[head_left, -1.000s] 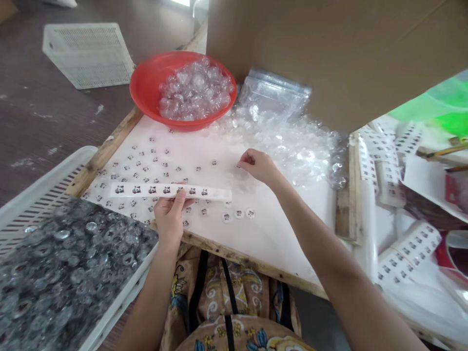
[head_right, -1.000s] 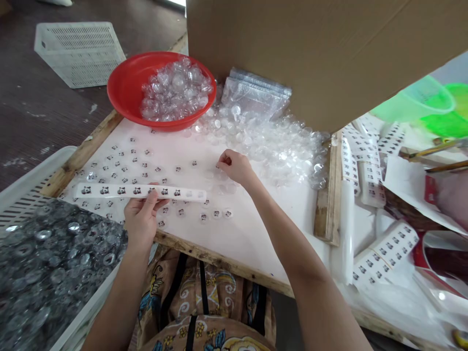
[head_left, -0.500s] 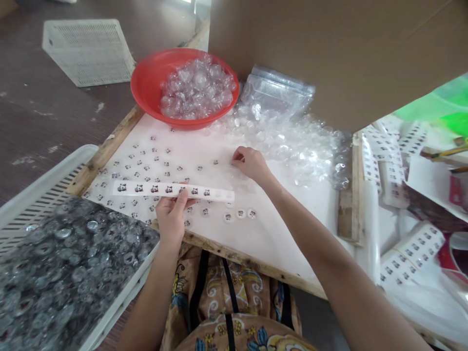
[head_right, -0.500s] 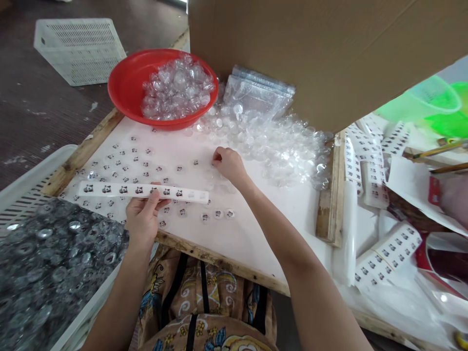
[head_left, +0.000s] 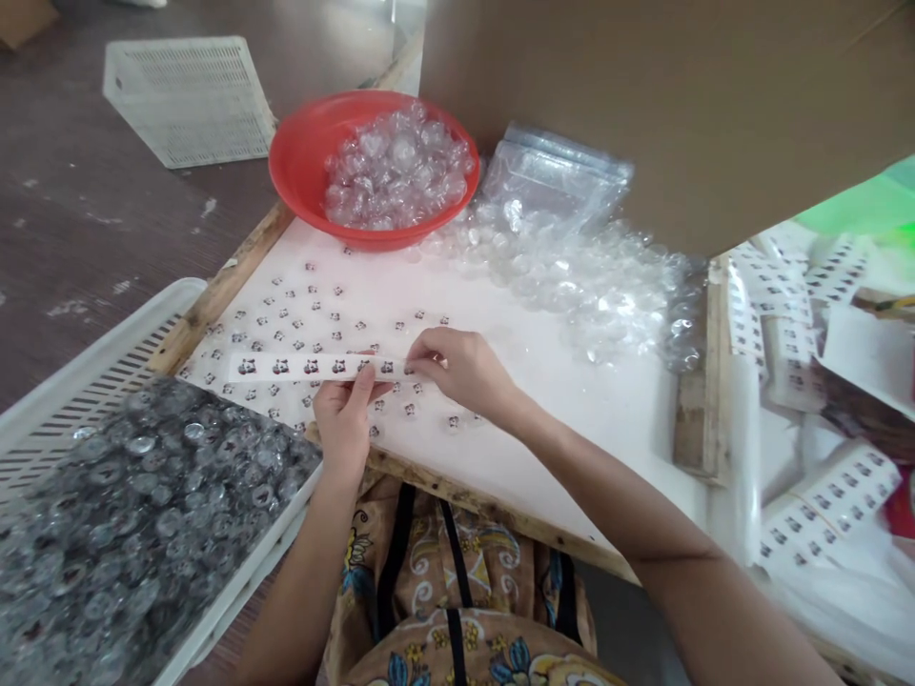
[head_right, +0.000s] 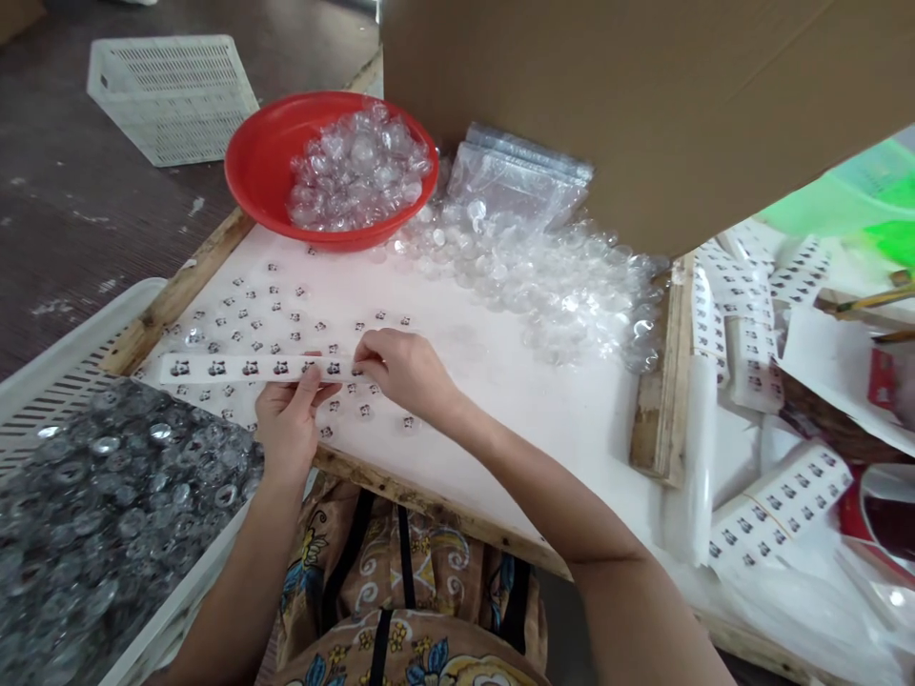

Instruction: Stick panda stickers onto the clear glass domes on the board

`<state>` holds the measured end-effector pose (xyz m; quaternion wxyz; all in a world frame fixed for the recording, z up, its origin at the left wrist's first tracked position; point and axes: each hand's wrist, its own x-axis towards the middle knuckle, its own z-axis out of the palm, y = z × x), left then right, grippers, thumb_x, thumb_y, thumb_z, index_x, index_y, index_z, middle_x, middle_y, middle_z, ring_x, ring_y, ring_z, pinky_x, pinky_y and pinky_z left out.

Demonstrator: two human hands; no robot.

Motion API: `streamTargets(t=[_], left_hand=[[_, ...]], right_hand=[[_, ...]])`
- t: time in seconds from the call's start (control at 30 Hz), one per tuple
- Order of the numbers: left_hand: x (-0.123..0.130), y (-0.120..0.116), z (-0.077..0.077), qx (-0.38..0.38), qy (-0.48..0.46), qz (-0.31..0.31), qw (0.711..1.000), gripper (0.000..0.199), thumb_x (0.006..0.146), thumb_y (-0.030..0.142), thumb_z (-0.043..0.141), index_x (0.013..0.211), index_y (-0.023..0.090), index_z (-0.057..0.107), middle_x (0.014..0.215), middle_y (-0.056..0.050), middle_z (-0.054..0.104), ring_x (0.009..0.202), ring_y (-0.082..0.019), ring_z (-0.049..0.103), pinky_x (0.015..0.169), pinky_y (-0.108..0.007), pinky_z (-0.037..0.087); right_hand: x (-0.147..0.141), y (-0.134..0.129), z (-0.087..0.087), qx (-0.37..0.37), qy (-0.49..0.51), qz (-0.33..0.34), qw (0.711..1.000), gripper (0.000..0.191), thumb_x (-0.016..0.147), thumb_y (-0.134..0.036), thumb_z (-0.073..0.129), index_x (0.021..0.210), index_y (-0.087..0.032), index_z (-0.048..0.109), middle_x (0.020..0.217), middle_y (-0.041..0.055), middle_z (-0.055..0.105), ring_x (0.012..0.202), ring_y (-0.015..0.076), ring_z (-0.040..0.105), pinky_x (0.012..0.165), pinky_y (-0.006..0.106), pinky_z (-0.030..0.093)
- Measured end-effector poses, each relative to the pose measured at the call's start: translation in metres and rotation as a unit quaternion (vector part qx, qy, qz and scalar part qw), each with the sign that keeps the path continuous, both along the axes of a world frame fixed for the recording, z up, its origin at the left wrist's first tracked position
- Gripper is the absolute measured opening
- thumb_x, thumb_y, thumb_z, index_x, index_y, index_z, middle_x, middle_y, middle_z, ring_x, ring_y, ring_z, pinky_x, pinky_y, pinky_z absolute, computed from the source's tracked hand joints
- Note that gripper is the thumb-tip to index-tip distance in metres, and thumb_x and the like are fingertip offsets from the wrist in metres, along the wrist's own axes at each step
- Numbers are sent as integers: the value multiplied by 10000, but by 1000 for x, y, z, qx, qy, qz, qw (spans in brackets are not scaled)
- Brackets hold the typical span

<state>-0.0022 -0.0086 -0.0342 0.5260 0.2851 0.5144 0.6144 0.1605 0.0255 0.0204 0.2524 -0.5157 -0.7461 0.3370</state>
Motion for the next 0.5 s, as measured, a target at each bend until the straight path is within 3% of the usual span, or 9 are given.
streamTargets(t=[0.1, 0.2, 0.37, 0.5], left_hand=[[0, -1, -1, 7, 7, 15, 1000, 343, 714, 397, 798, 969, 174, 740, 954, -55, 744, 798, -182, 713, 693, -268, 609], [1, -2, -1, 17, 19, 11, 1000, 342, 719, 393, 795, 964, 161, 739, 962, -61, 741, 785, -177, 711, 689, -267, 610], [1, -3, 0, 23, 9, 11, 1000, 341, 724, 378, 795, 977, 157, 738, 979, -66, 739, 863, -203, 709, 714, -281, 614], [0, -2, -1, 23, -5, 12, 1000, 327, 724, 371, 799, 972, 165, 742, 961, -59, 739, 840, -191, 709, 708, -272, 612]], right_hand=[[-3, -8, -6, 58, -40, -31, 997, 79, 871, -149, 566, 821, -196, 605, 854, 49, 664, 799, 173, 593, 712, 287, 425], [-3, -8, -11, 38, -14, -32, 999, 65, 856, -141, 601, 888, -198, 595, 899, 45, 666, 801, 162, 597, 714, 271, 431], [-4, -11, -14, 96, -10, -23, 995, 100, 871, -136, 575, 790, -195, 577, 829, 40, 627, 782, 163, 564, 703, 285, 422], [8, -5, -10, 116, 86, -56, 988, 69, 867, -173, 567, 804, -199, 560, 896, 54, 616, 859, 172, 572, 732, 299, 457]])
